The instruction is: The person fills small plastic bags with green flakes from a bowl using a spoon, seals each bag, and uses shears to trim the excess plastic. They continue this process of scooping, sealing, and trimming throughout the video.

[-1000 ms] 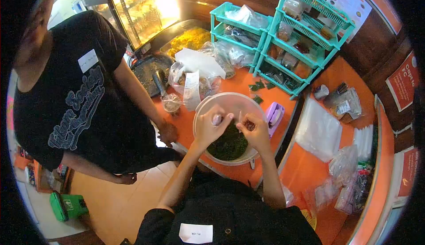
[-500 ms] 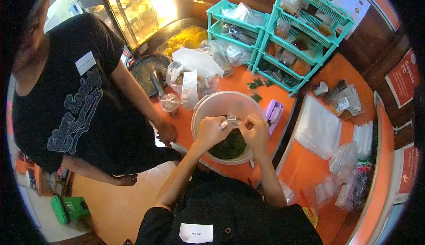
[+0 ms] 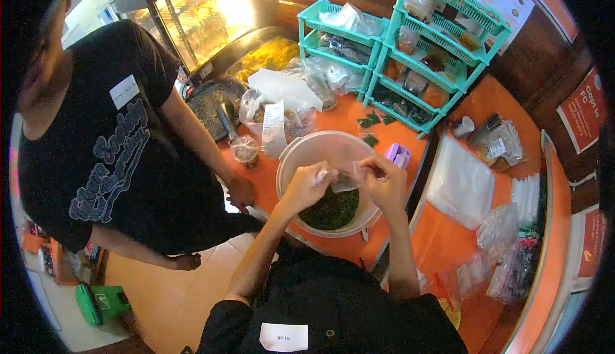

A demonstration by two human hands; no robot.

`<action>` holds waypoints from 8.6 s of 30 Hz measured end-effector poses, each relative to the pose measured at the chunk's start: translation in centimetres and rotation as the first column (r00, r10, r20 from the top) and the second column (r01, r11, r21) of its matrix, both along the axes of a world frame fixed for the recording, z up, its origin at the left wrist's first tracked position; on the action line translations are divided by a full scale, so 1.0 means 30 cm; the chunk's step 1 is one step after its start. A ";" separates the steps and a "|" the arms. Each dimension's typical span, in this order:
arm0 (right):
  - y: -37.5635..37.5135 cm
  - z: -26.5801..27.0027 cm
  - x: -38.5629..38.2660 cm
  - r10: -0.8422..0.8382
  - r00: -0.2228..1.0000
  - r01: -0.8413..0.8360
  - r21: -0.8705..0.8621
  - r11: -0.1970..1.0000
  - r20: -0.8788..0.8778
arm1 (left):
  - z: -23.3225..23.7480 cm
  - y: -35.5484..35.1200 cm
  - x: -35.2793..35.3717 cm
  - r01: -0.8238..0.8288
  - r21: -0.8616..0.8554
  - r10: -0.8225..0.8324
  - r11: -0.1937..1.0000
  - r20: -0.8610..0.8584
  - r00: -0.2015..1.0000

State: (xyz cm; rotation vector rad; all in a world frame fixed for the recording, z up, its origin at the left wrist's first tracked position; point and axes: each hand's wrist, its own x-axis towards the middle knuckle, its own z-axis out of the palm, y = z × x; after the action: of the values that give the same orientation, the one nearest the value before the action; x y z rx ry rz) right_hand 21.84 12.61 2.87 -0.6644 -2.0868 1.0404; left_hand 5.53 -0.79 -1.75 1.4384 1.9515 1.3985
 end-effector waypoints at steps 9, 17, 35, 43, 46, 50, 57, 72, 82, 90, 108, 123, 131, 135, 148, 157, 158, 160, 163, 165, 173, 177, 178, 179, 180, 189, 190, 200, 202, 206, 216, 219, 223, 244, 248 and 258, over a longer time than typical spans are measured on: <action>-0.057 0.024 -0.013 -0.129 0.988 0.113 0.188 0.976 0.080 | 0.094 -0.008 0.056 -0.032 0.036 0.036 0.999 -0.126 0.991; -0.165 -0.025 -0.095 -0.097 0.995 0.093 0.140 0.986 0.019 | 0.042 -0.024 0.051 -0.059 0.148 0.094 0.987 -0.245 0.965; 0.138 -0.422 -0.311 0.281 0.382 -0.613 0.013 0.790 0.880 | -0.013 0.039 -0.099 -0.198 0.328 0.099 0.924 0.296 0.950; 0.080 -0.504 -0.328 -0.080 0.036 -0.964 0.056 0.260 0.996 | 0.018 0.017 -0.088 -0.251 0.274 0.044 0.928 0.589 0.807; 0.095 -0.542 -0.306 0.011 0.082 -0.982 0.078 0.172 0.997 | 0.001 0.025 -0.097 -0.245 0.314 0.054 0.917 0.511 0.858; 0.102 -0.517 -0.321 0.062 0.009 -0.961 -0.009 0.275 0.998 | 0.021 0.018 -0.090 -0.233 0.313 0.034 0.921 0.532 0.846; 0.140 -0.639 -0.365 0.450 0.192 -0.775 -0.147 0.615 0.872 | 0.033 0.017 -0.093 -0.234 0.322 0.027 0.918 0.536 0.844; 0.072 -0.721 -0.357 0.640 0.426 -0.891 0.176 0.418 0.639 | 0.041 0.017 -0.096 -0.208 0.244 0.042 0.947 0.547 0.836; 0.222 -0.486 -0.336 0.755 0.339 -0.758 -0.313 0.572 0.560 | 0.039 0.005 -0.091 -0.190 0.200 0.032 0.961 0.602 0.798; 0.186 -0.108 -0.188 0.404 0.617 -0.597 0.068 0.799 0.675 | 0.004 0.006 -0.096 -0.190 0.252 0.015 0.949 0.567 0.824; -0.041 0.166 -0.093 -0.118 0.860 -0.379 0.776 0.504 0.497 | -0.040 0.054 -0.028 -0.172 -0.041 0.167 0.984 -0.098 0.981; -0.030 0.004 -0.117 0.155 0.982 -0.191 0.542 0.818 0.113 | 0.076 0.046 -0.041 -0.219 0.165 0.213 0.962 0.049 0.976; -0.017 -0.087 -0.168 0.199 0.972 -0.171 0.204 0.964 -0.126 | 0.031 -0.012 -0.012 -0.249 0.137 0.165 0.959 0.444 0.881; -0.028 -0.065 -0.152 0.183 0.975 -0.191 -0.056 0.980 -0.126 | -0.017 -0.016 -0.020 -0.302 0.118 0.218 0.946 0.460 0.861; -0.005 -0.110 -0.163 0.226 0.961 -0.216 0.077 0.973 -0.158 | -0.030 0.011 0.000 -0.440 0.333 0.408 0.834 0.166 0.898; -0.024 -0.093 -0.158 0.249 0.964 -0.224 0.221 0.949 -0.090 | -0.011 -0.001 0.014 -0.400 0.251 0.359 0.882 0.195 0.913; -0.022 -0.088 -0.154 0.253 0.964 -0.230 0.218 0.948 -0.082 | -0.009 0.000 0.015 -0.398 0.254 0.358 0.882 0.188 0.914; -0.022 -0.084 -0.150 0.253 0.964 -0.231 0.219 0.948 -0.079 | -0.001 0.000 0.015 -0.381 0.267 0.341 0.885 0.184 0.922; -0.030 -0.087 -0.153 0.246 0.965 -0.219 0.227 0.949 -0.094 | 0.008 -0.006 0.016 -0.351 0.279 0.304 0.894 0.201 0.931; -0.031 -0.093 -0.156 0.242 0.965 -0.213 0.230 0.950 -0.106 | -0.007 -0.008 0.010 -0.347 0.264 0.293 0.900 0.222 0.930; -0.043 -0.072 -0.161 0.265 0.964 -0.250 0.274 0.929 -0.020 | -0.028 -0.005 -0.003 -0.289 0.271 0.208 0.918 0.289 0.934; -0.057 -0.076 -0.174 0.249 0.968 -0.244 0.352 0.904 0.029 | -0.037 -0.005 -0.008 -0.296 0.269 0.216 0.917 0.290 0.932; -0.059 -0.073 -0.173 0.244 0.969 -0.241 0.365 0.899 0.039 | -0.030 -0.005 -0.003 -0.312 0.264 0.237 0.913 0.279 0.931; -0.062 -0.067 -0.170 0.239 0.970 -0.240 0.376 0.895 0.048 | -0.021 -0.006 0.004 -0.328 0.260 0.259 0.908 0.268 0.928; -0.066 -0.062 -0.167 0.234 0.970 -0.238 0.388 0.890 0.057 | -0.013 -0.009 0.009 -0.344 0.255 0.280 0.904 0.257 0.925; -0.020 -0.046 -0.071 0.157 0.983 -0.182 0.384 0.905 0.094 | -0.043 -0.013 0.001 -0.423 0.311 0.310 0.851 0.353 0.883; -0.023 -0.045 -0.066 0.153 0.984 -0.176 0.374 0.911 0.090 | -0.041 -0.012 0.005 -0.419 0.304 0.302 0.856 0.365 0.881; 0.099 0.022 -0.020 0.062 0.998 -0.063 0.084 0.995 0.007 | -0.030 -0.024 -0.028 -0.239 0.240 -0.030 0.941 0.762 0.647; 0.128 0.094 -0.030 -0.099 0.995 0.100 0.104 0.990 -0.019 | -0.018 -0.036 -0.042 -0.134 0.271 -0.179 0.953 0.862 0.474; 0.072 0.216 -0.066 -0.222 0.965 0.245 0.180 0.953 -0.137 | -0.034 -0.036 -0.069 0.007 0.391 -0.378 0.920 0.884 0.274; -0.114 0.043 -0.211 0.273 0.961 -0.268 0.347 0.899 0.036 | -0.059 -0.066 -0.077 0.052 0.212 -0.215 0.976 0.974 0.076; -0.104 0.008 -0.229 0.323 0.947 -0.314 0.239 0.919 0.003 | -0.034 -0.061 -0.053 0.018 0.284 -0.284 0.959 0.952 0.111; -0.058 -0.025 -0.202 0.056 0.996 -0.040 0.198 0.979 -0.075 | -0.051 -0.050 -0.065 0.053 0.276 -0.280 0.960 0.919 0.278; -0.047 -0.062 -0.063 0.350 0.928 -0.312 -0.244 0.918 0.129 | 0.064 -0.005 0.046 -0.248 0.286 0.266 0.926 -0.024 0.964; -0.038 -0.089 -0.072 0.332 0.943 -0.319 -0.234 0.918 0.013 | 0.026 -0.004 0.038 -0.167 0.006 0.167 0.986 -0.062 0.984; -0.034 -0.082 -0.049 0.195 0.979 -0.194 -0.027 0.981 0.058 | 0.027 -0.030 0.044 0.001 -0.043 -0.003 0.999 -0.031 1.000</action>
State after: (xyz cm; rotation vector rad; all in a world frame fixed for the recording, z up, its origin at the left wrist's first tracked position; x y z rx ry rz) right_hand 20.38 11.59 0.41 -0.5154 -2.2310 1.1640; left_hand 6.84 -1.70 -0.94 1.4500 1.9861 1.3327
